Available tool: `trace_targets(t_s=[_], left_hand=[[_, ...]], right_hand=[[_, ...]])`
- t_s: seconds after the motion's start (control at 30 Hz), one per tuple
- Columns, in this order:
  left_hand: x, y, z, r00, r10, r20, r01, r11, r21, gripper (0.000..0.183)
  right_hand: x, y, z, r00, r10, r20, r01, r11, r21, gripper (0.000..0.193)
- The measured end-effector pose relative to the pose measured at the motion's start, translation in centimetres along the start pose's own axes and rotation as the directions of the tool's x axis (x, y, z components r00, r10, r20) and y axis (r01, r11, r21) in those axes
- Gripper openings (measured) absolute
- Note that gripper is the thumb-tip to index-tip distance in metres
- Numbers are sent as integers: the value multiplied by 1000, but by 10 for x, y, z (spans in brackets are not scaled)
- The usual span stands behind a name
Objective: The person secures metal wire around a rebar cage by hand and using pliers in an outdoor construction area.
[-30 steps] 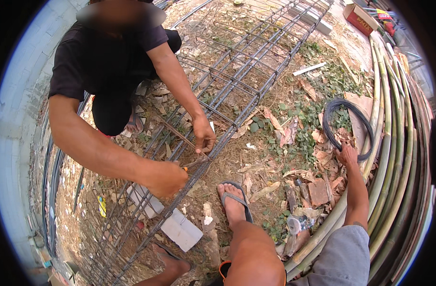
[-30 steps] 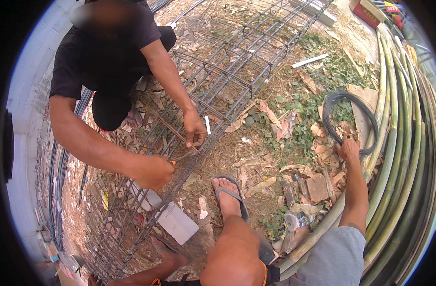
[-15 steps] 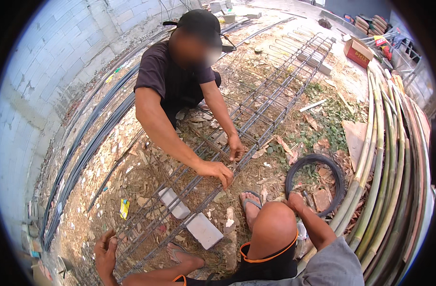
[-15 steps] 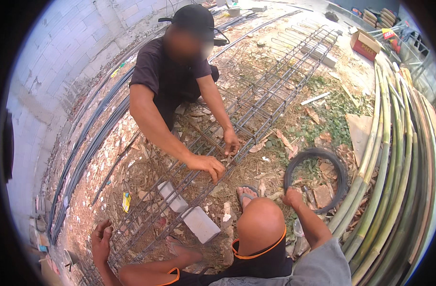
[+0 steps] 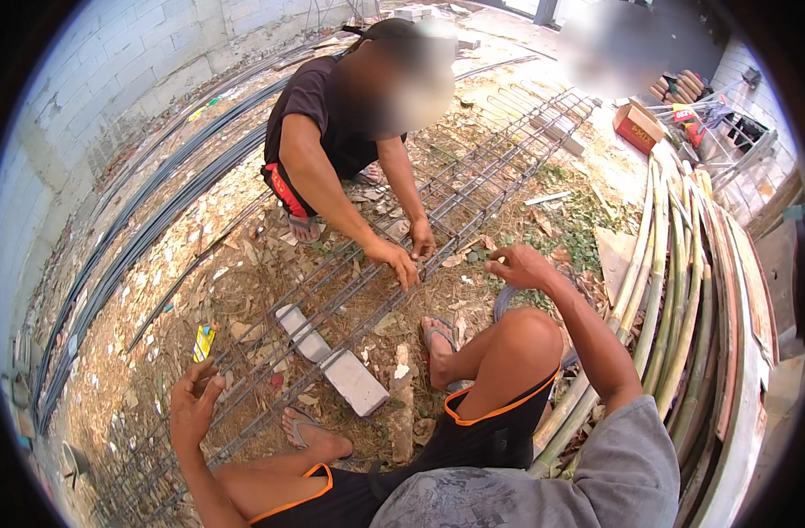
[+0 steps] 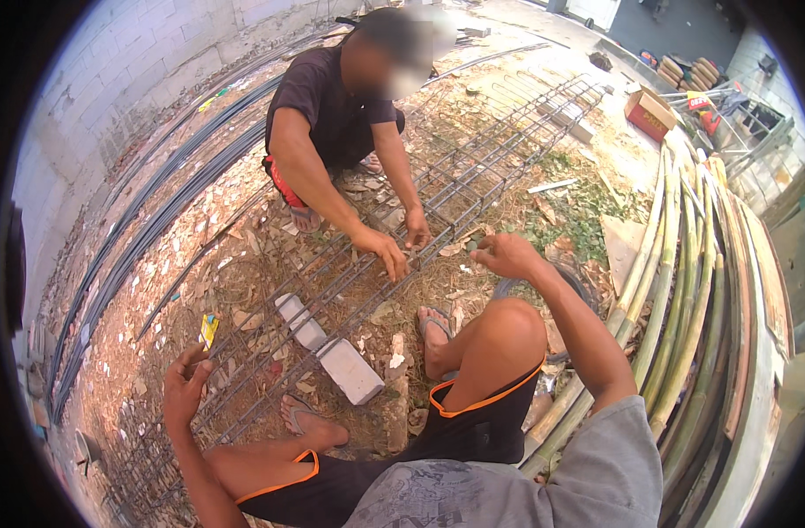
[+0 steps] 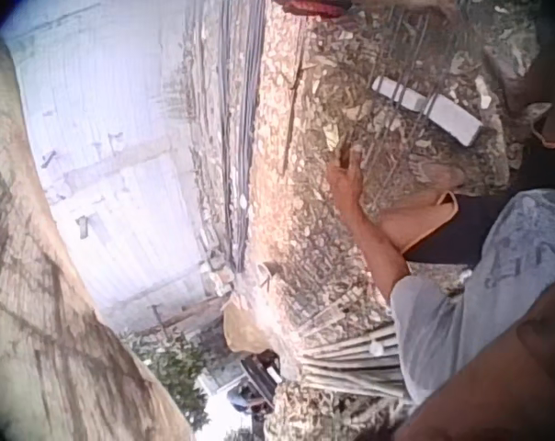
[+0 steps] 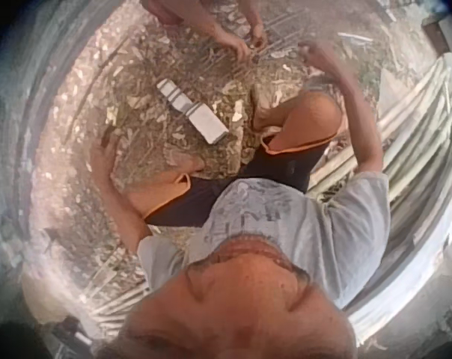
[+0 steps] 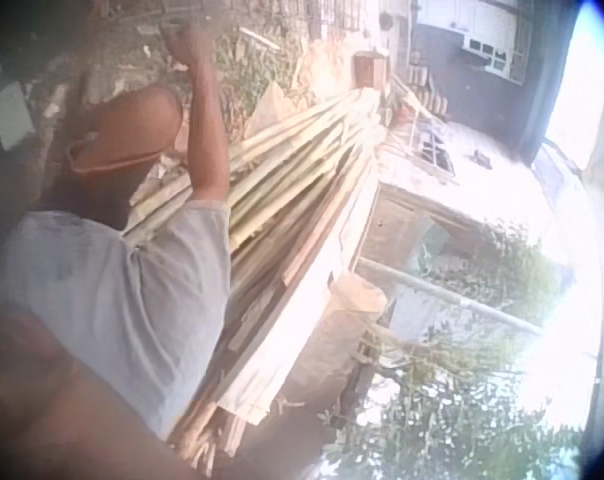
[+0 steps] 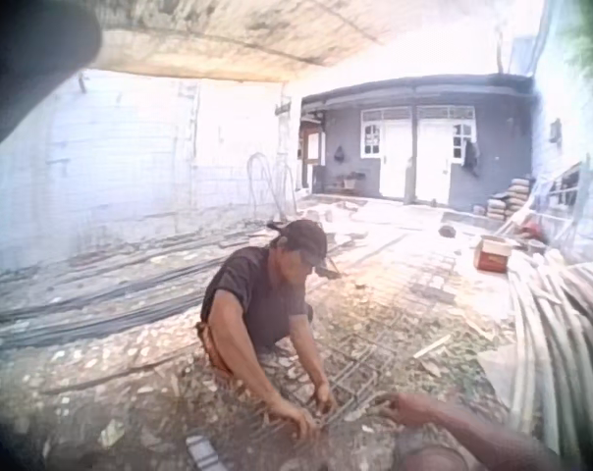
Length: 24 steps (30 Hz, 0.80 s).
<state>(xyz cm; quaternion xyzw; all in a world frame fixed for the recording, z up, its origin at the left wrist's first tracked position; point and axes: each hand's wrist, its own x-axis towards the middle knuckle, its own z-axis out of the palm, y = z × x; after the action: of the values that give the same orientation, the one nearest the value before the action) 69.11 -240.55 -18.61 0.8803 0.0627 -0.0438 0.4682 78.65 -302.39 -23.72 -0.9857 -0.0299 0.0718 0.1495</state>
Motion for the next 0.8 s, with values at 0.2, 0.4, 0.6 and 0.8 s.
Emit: trace_targets(t_s=[0.2, 0.4, 0.6, 0.8], left_hand=[[8, 0, 11, 999, 13, -29, -11, 998, 60, 58], [-19, -23, -10, 987, -33, -156, 49, 994, 100, 53], [-14, -25, -6, 983, -84, -161, 109, 982, 156, 55], [-13, -18, 0, 974, -90, -209, 109, 991, 82, 59]], right_hand=[[38, -98, -64, 988, -151, 26, 142, 966, 216, 53], [92, -131, 48, 937, -278, -213, 319, 928, 194, 91], [139, -109, 124, 974, -207, 92, 183, 959, 219, 112], [128, -126, 101, 971, -210, -113, 209, 978, -26, 75]])
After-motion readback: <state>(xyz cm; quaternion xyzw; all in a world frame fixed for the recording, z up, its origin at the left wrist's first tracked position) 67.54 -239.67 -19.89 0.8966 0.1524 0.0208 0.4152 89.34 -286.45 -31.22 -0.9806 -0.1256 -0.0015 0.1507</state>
